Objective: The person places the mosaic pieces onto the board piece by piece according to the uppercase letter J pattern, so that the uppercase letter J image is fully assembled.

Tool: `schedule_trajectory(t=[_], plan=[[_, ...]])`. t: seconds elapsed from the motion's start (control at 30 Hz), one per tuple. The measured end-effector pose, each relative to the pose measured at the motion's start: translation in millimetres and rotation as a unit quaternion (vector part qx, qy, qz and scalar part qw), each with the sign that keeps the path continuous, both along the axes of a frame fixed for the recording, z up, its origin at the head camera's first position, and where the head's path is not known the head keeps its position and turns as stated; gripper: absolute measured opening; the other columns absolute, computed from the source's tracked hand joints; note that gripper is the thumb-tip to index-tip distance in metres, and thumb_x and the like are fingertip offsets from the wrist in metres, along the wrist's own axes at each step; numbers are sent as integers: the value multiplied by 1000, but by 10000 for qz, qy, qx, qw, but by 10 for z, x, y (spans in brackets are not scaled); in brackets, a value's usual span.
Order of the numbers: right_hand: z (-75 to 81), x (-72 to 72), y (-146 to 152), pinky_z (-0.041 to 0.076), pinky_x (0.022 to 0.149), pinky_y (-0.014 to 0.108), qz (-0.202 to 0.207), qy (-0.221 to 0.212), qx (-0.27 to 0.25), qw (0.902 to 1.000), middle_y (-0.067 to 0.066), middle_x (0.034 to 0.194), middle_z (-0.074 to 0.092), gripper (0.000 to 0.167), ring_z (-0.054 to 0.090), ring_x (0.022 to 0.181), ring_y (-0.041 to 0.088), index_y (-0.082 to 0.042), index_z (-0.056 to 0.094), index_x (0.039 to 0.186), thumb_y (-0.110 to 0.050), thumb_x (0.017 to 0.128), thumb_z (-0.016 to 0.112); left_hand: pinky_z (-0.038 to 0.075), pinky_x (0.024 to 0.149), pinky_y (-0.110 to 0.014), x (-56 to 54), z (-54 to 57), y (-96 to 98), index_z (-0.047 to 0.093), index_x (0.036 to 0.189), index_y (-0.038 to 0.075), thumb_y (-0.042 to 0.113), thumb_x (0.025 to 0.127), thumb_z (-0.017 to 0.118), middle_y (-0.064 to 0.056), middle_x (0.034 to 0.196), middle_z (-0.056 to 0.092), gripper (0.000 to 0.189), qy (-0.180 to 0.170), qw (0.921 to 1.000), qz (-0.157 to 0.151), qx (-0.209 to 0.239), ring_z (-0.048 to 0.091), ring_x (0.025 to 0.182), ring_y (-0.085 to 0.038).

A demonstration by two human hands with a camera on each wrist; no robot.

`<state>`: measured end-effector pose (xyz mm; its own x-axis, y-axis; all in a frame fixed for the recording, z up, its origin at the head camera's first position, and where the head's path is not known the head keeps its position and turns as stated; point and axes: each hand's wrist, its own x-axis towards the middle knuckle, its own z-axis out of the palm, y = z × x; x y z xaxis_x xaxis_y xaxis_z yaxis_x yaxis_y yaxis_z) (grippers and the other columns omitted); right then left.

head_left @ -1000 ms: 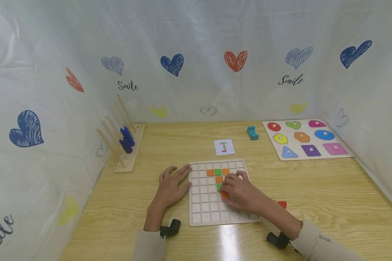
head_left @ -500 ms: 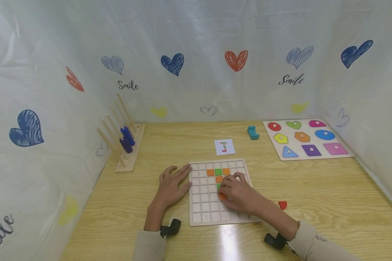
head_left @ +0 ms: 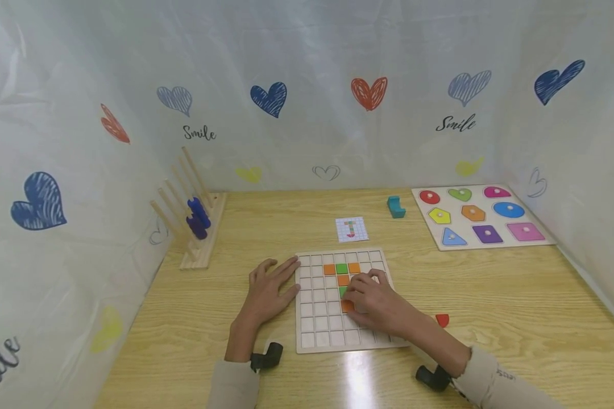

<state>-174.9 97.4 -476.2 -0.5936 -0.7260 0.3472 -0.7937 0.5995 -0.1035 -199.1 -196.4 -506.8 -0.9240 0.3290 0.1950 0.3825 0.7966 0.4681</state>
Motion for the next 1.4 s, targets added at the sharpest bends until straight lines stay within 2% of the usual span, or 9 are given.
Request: schedule_trajectory(t=[0.33, 0.6, 1.23, 1.4], plan=[[43, 31, 207, 35, 93, 51, -122, -248, -47, 9996, -4, 99, 65, 18, 56, 107, 19, -15, 75, 98, -19, 81, 80, 18, 106, -61, 7, 44, 33, 52, 149, 21, 37, 98, 61, 6, 154, 44, 54, 38, 10000, -7, 48, 33, 136, -35], [17, 70, 387, 34, 93, 53, -275, -436, -100, 9986, -4, 102, 65, 20, 54, 108, 19, -15, 75, 102, -21, 83, 79, 19, 106, -62, 6, 12, 14, 52, 149, 20, 37, 97, 61, 5, 154, 45, 55, 172, 9998, -74, 43, 34, 136, -36], [13, 192, 708, 34, 92, 55, -601, -412, -138, 9972, -2, 102, 66, 19, 56, 108, 22, -11, 76, 100, -19, 82, 80, 18, 106, -59, 17, 0, 14, 50, 150, 23, 37, 98, 61, 8, 155, 43, 55, 41, 10000, -7, -16, 33, 136, -35], [9, 220, 797, 33, 91, 53, -574, -305, -302, 9974, -3, 101, 66, 21, 57, 106, 21, -11, 76, 99, -17, 80, 81, 18, 106, -59, 12, -6, 13, 50, 150, 23, 37, 98, 61, 7, 155, 43, 55, 69, 10000, -1, -26, 33, 136, -35]])
